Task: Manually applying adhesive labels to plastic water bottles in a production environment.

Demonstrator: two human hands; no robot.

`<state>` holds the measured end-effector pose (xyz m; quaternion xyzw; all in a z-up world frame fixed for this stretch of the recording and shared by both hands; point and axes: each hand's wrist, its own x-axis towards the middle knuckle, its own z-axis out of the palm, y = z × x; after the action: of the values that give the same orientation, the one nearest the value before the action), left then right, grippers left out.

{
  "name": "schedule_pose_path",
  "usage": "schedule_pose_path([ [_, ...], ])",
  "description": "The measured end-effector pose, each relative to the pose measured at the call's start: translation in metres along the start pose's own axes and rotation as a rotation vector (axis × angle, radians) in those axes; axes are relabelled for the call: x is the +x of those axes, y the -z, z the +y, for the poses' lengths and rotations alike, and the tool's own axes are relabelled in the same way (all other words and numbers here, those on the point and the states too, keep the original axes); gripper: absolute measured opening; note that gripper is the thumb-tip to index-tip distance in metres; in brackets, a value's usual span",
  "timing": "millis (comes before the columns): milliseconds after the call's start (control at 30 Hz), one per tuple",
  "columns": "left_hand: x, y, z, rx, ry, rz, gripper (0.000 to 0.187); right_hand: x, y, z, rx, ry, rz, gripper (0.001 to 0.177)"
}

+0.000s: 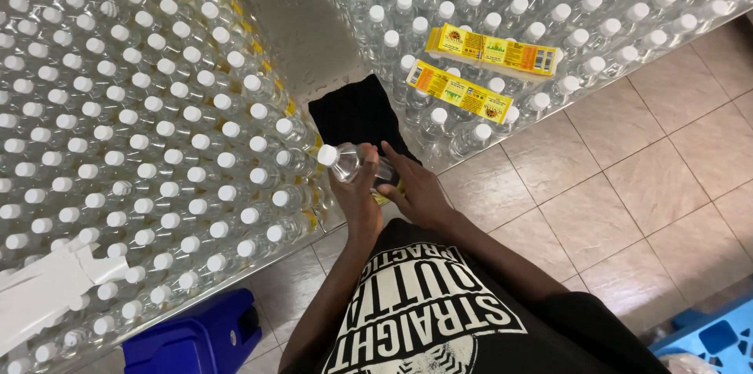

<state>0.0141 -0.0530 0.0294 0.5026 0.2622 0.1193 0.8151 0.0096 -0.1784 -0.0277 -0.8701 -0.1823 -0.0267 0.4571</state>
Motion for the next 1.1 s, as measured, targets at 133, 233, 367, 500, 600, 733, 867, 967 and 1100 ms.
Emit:
schedule_pose_path([
  [133, -0.005, -0.004, 0.015, 0.037, 0.016, -0.066, 0.071, 0.005, 0.012, 0.014, 0.197, -0.100, -0.147, 0.087],
  [233, 0.003, 0.000, 0.016, 0.012, 0.020, -0.124, 0.066, 0.008, 0.035, -0.011, 0.266, -0.191, -0.281, 0.084],
  [367, 0.009, 0.007, 0.019, 0.038, 0.024, -0.218, 0.063, -0.012, 0.038, 0.019, 0.331, -0.234, -0.400, 0.070],
  [500, 0.016, 0.010, 0.019, 0.202, -0.097, -0.492, 0.062, -0.013, 0.056, 0.011, 0.257, -0.224, -0.384, 0.071],
  [600, 0.011, 0.001, 0.013, 0.272, -0.167, -0.588, 0.071, -0.013, 0.042, 0.018, 0.213, -0.176, -0.221, 0.082],
  [733, -0.001, -0.014, 0.022, 0.356, -0.270, -0.647, 0.082, 0.000, 0.046, -0.012, 0.362, -0.277, 0.048, 0.065],
  [867, -0.016, -0.012, 0.022, 0.383, -0.434, -0.596, 0.101, 0.013, 0.065, -0.050, 0.266, -0.432, 0.197, 0.047],
  [967, -0.021, 0.001, -0.006, 0.665, -0.842, -0.550, 0.090, 0.017, 0.069, -0.036, 0.441, -0.502, 0.380, 0.068],
  [1100, -0.021, 0.005, -0.025, 0.967, -1.100, -0.521, 0.067, 0.021, 0.090, -0.075, 0.575, -0.483, 0.477, 0.067],
])
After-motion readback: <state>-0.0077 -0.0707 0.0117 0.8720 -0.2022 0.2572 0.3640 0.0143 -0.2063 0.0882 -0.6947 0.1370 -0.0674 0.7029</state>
